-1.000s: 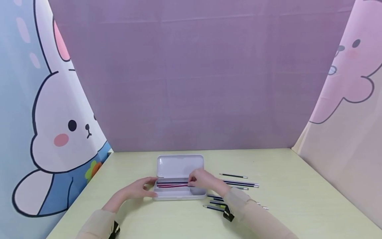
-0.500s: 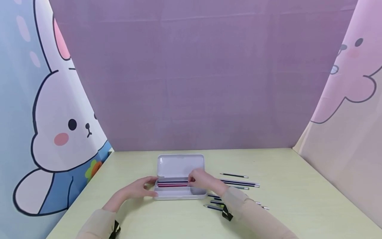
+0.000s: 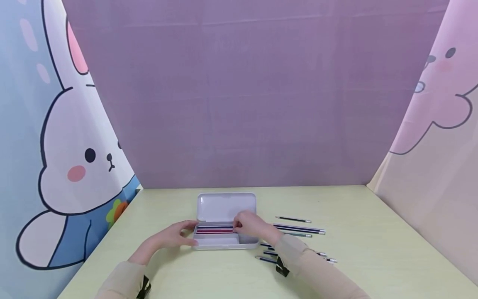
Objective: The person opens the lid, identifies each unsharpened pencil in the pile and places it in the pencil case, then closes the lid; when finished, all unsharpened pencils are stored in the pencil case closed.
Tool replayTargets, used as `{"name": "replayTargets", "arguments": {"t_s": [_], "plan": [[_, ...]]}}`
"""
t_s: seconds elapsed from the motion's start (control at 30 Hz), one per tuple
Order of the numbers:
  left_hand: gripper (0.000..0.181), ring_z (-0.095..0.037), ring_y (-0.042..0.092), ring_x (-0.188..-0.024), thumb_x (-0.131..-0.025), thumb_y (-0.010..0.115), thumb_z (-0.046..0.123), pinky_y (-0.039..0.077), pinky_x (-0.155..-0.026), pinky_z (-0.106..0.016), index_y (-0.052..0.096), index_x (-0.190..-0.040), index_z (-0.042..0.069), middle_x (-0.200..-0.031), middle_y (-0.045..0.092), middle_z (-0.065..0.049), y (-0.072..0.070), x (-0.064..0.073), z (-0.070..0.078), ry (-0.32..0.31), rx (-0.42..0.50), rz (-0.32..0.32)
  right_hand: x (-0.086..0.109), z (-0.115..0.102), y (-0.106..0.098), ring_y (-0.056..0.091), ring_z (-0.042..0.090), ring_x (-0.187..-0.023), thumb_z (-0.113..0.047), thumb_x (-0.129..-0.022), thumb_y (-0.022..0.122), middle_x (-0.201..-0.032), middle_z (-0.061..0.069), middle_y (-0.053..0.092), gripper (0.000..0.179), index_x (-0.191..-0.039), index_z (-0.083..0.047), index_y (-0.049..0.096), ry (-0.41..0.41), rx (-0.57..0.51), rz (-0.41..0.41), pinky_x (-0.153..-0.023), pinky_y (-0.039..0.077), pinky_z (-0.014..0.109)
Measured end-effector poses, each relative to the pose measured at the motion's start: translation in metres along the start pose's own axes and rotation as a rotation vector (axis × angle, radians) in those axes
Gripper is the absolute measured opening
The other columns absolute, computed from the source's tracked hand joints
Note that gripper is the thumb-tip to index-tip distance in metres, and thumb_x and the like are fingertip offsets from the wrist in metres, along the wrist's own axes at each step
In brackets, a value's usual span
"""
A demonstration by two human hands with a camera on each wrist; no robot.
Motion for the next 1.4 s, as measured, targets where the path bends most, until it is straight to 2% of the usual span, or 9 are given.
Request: {"name": "replayTargets", "arguments": {"t_s": [0.23,0.47,0.63,0.9,1.4], "plan": [[0.074,-0.04,0.046,-0.122,-0.081,0.073,0.032,0.041,-0.1,-0.055,0.041,-0.137,-0.003,-0.134,0.049,-0.023,0.0,0.001,0.001,0.003,0.006,-0.008,0.002,0.005,-0.001,0.05,0.002,-0.068,-0.009,-0.086,0.066,-0.077,-0.003,0.065,0.006,-0.083,-0.007,0.071,-0.03,-0.051,0.009,-0.063,0.046,0.015],[0.073,-0.041,0.046,-0.122,-0.081,0.073,0.031,0.041,-0.099,-0.055,0.041,-0.137,-0.004,-0.134,0.049,-0.023,0.0,0.001,0.002,0.01,0.007,-0.01,0.005,0.006,-0.008,0.058,0.009,-0.078,-0.01,-0.088,0.064,-0.087,0.003,0.068,0.009,-0.091,-0.005,0.071,-0.082,-0.098,0.011,-0.071,0.05,0.018],[0.073,-0.039,0.045,-0.122,-0.081,0.073,0.031,0.041,-0.1,-0.055,0.041,-0.137,-0.002,-0.135,0.048,-0.023,0.001,0.002,0.0,-0.009,0.01,-0.009,0.009,0.009,-0.015,0.06,0.01,-0.079,-0.012,-0.089,0.063,-0.09,0.003,0.067,0.012,-0.095,-0.004,0.07,-0.102,-0.125,0.034,-0.07,0.051,0.018],[0.073,-0.038,0.047,-0.121,-0.08,0.073,0.034,0.042,-0.099,-0.055,0.043,-0.137,-0.001,-0.134,0.05,-0.021,0.0,0.0,0.0,-0.007,-0.015,0.003,0.022,0.014,-0.03,0.06,0.009,-0.078,-0.01,-0.089,0.062,-0.091,0.002,0.068,0.014,-0.099,-0.003,0.069,-0.112,-0.15,0.086,-0.067,0.051,0.017],[0.073,-0.038,0.047,-0.122,-0.079,0.074,0.034,0.041,-0.101,-0.055,0.043,-0.137,0.0,-0.134,0.05,-0.02,-0.001,0.001,0.001,-0.009,-0.008,0.005,0.057,0.019,-0.046,0.06,0.006,-0.082,-0.012,-0.09,0.062,-0.091,0.0,0.068,0.017,-0.103,-0.003,0.068,-0.126,-0.163,0.092,-0.075,0.054,0.023]]}}
Point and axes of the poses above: each hand's wrist, its own x-axis away from the middle knuckle, its own y-axis out of the palm, z = x × y, the point moved 5 cm from there along -x, towards the middle knuckle
